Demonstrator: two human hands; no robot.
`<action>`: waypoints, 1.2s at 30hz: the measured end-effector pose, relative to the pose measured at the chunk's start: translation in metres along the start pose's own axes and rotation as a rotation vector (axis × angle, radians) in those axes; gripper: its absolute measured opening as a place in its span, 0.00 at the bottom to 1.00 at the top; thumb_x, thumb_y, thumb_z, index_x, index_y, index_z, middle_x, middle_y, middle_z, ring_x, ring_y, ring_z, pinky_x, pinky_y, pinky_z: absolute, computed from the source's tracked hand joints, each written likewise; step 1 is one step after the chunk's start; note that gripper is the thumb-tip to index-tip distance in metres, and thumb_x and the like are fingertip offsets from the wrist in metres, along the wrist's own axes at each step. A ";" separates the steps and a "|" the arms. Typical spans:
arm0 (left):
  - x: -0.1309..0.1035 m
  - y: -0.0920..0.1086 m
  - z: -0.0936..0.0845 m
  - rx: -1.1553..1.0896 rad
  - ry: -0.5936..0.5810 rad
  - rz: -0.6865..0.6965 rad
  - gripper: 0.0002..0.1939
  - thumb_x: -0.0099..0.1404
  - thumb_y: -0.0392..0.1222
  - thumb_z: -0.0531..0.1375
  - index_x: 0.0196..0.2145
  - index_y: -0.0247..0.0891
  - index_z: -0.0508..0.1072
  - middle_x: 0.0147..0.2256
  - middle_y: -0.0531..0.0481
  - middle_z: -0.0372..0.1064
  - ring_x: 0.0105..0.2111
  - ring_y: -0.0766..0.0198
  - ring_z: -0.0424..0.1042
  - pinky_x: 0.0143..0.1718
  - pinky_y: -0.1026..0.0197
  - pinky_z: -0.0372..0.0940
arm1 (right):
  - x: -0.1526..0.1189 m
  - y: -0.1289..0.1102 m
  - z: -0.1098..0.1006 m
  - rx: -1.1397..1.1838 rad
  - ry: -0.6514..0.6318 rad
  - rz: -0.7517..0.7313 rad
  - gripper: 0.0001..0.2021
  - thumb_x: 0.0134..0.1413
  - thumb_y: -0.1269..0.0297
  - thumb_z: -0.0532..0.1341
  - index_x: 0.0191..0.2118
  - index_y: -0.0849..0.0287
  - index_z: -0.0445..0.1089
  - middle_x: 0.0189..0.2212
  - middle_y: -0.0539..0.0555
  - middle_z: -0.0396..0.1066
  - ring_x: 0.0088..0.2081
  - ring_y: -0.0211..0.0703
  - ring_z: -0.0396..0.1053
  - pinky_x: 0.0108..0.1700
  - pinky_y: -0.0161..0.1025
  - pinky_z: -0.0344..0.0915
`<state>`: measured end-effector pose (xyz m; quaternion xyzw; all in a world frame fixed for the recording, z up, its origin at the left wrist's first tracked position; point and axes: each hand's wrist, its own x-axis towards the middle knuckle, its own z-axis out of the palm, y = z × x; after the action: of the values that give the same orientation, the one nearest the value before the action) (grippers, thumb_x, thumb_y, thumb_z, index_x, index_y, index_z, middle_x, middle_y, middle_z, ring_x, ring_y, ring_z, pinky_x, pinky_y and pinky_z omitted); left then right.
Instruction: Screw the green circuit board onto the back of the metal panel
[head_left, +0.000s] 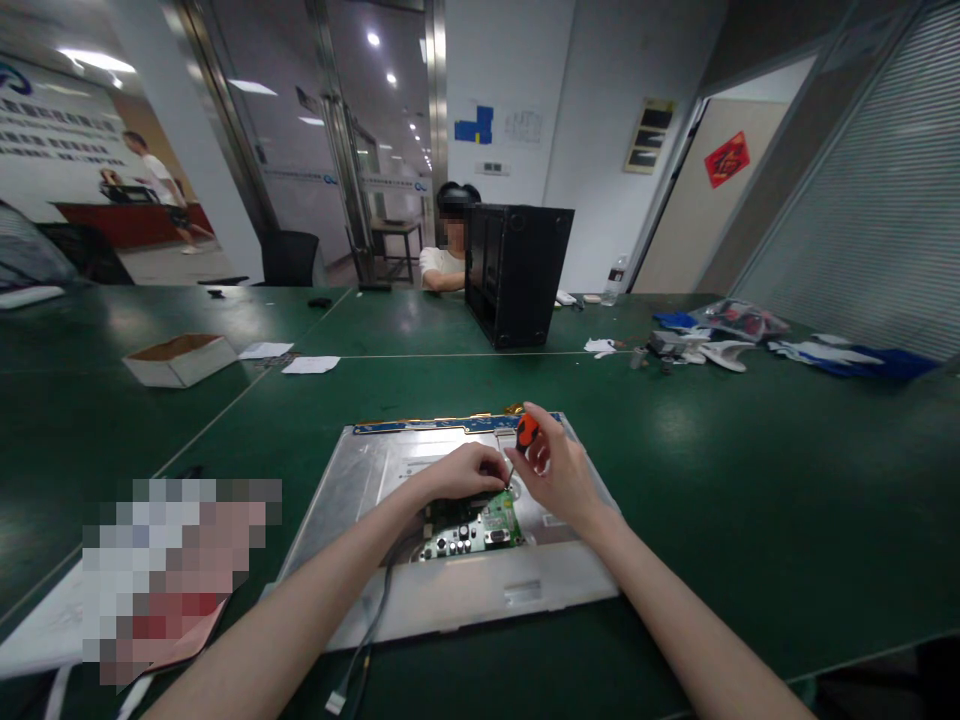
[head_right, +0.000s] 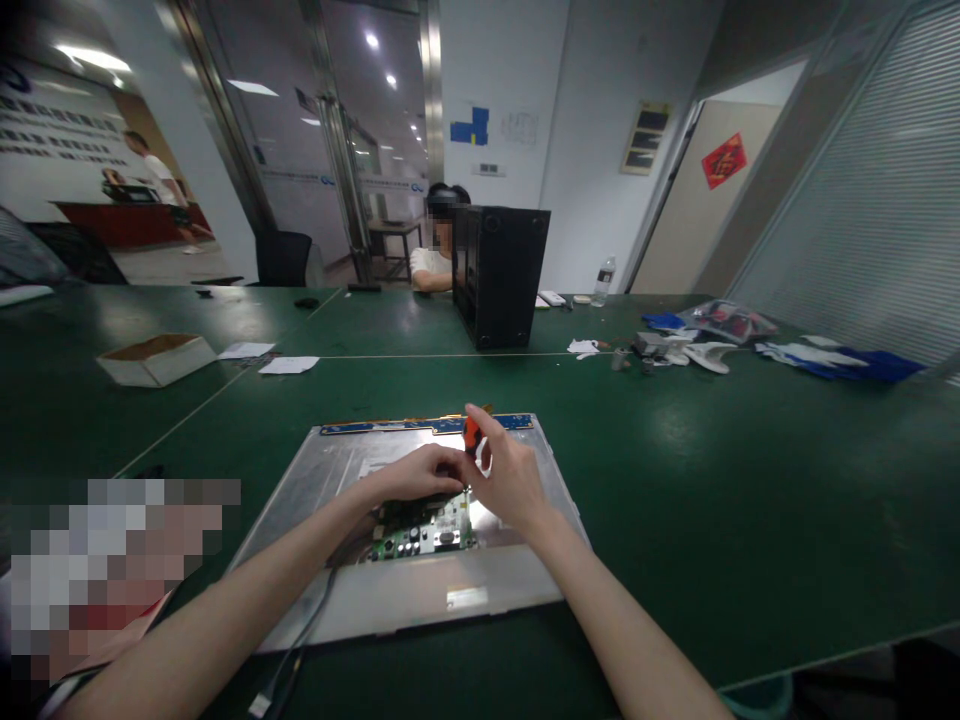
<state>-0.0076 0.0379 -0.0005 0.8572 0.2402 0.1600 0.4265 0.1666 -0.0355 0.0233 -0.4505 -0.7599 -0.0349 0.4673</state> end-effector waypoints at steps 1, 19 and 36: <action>0.000 0.001 0.000 -0.001 -0.003 -0.004 0.06 0.56 0.36 0.60 0.32 0.33 0.74 0.29 0.51 0.71 0.30 0.65 0.68 0.34 0.65 0.62 | 0.000 0.000 0.000 0.009 -0.005 0.007 0.31 0.54 0.67 0.58 0.62 0.55 0.47 0.23 0.45 0.64 0.21 0.34 0.63 0.22 0.31 0.58; 0.000 0.000 0.000 0.019 0.001 -0.009 0.06 0.56 0.35 0.60 0.32 0.33 0.74 0.29 0.51 0.71 0.29 0.66 0.67 0.33 0.66 0.61 | 0.001 -0.001 0.001 0.004 0.004 0.008 0.32 0.55 0.66 0.58 0.63 0.55 0.45 0.22 0.44 0.63 0.19 0.34 0.61 0.21 0.30 0.58; 0.000 0.000 0.000 0.038 0.014 -0.002 0.04 0.56 0.35 0.60 0.31 0.33 0.74 0.27 0.52 0.70 0.28 0.66 0.67 0.32 0.66 0.60 | 0.001 -0.001 -0.002 0.070 -0.043 0.058 0.33 0.54 0.68 0.57 0.64 0.56 0.44 0.26 0.48 0.67 0.22 0.35 0.64 0.24 0.32 0.62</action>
<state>-0.0078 0.0376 -0.0010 0.8639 0.2470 0.1611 0.4083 0.1665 -0.0363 0.0255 -0.4564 -0.7570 0.0149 0.4673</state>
